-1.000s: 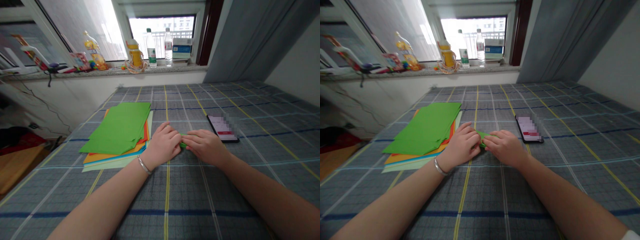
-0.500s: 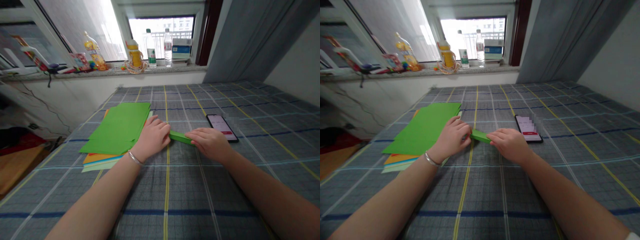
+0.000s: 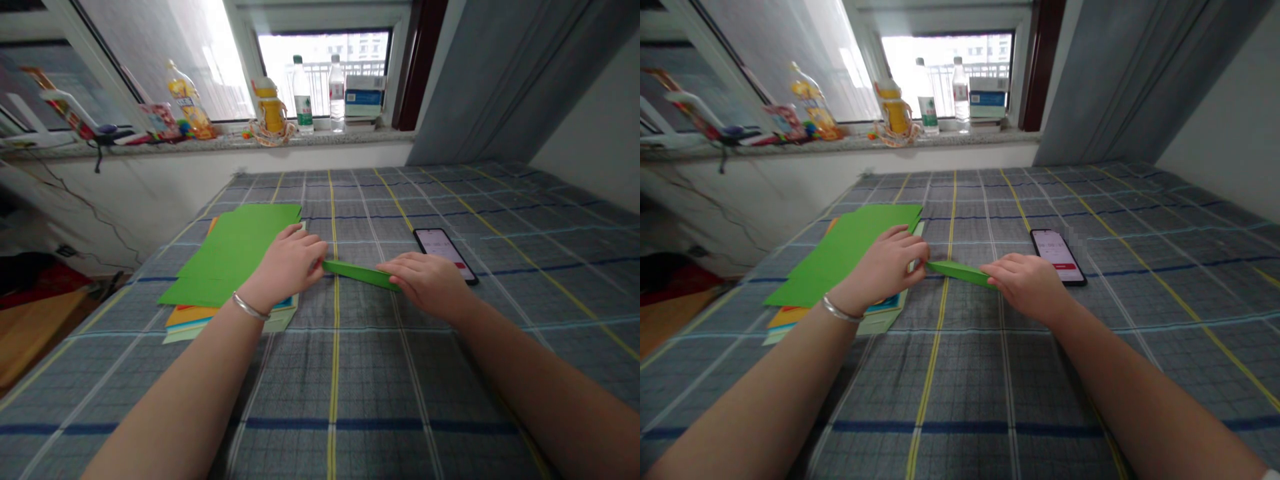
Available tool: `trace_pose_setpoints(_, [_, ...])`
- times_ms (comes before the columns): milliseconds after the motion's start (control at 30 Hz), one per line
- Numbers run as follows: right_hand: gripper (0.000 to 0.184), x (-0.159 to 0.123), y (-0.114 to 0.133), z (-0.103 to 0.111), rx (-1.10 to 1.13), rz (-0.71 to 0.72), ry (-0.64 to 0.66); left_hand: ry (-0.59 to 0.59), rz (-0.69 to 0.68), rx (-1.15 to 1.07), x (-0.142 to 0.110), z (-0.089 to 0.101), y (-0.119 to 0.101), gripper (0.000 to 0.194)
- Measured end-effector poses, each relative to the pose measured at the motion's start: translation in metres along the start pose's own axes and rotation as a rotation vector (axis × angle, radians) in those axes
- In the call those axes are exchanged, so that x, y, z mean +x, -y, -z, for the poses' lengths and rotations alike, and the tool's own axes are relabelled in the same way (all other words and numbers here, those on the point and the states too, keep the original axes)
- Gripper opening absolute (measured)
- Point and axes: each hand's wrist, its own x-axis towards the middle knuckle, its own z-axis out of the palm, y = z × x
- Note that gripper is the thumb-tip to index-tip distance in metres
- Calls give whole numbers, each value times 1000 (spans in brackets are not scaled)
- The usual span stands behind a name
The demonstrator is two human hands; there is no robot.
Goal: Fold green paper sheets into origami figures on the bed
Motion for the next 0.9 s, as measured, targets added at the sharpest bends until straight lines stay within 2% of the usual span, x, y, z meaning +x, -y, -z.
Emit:
trace_pose_setpoints(200, [31, -1, 0, 2, 25, -15, 12, -2, -20, -28, -2, 1, 7, 5])
trace_pose_setpoints(367, [33, -5, -8, 0, 6, -93, -13, -1, 59, 16, -8, -5, 19, 6])
trace_pose_setpoints(433, [33, -6, -9, 0, -1, -110, -11, -5, 112, -23, -8, -8, 16, 9])
trace_pose_setpoints(500, [32, -6, -7, 0, 4, -106, -7, -73, 138, -97, -6, -10, 8, 18])
trace_pose_setpoints(600, [30, -3, 0, 1, 29, -71, -18, -99, 12, -122, -2, -15, -9, 31])
trace_pose_setpoints(667, [28, -1, 5, 1, 38, -48, -49, -69, -69, -74, -1, -18, -19, 24])
trace_pose_setpoints(767, [24, 1, 14, 0, 31, -65, -121, -76, -125, -12, -1, -20, -30, 26])
trace_pose_setpoints(900, [16, 5, 25, 0, 55, -150, -227, -166, -167, -1, -4, -18, -40, 25])
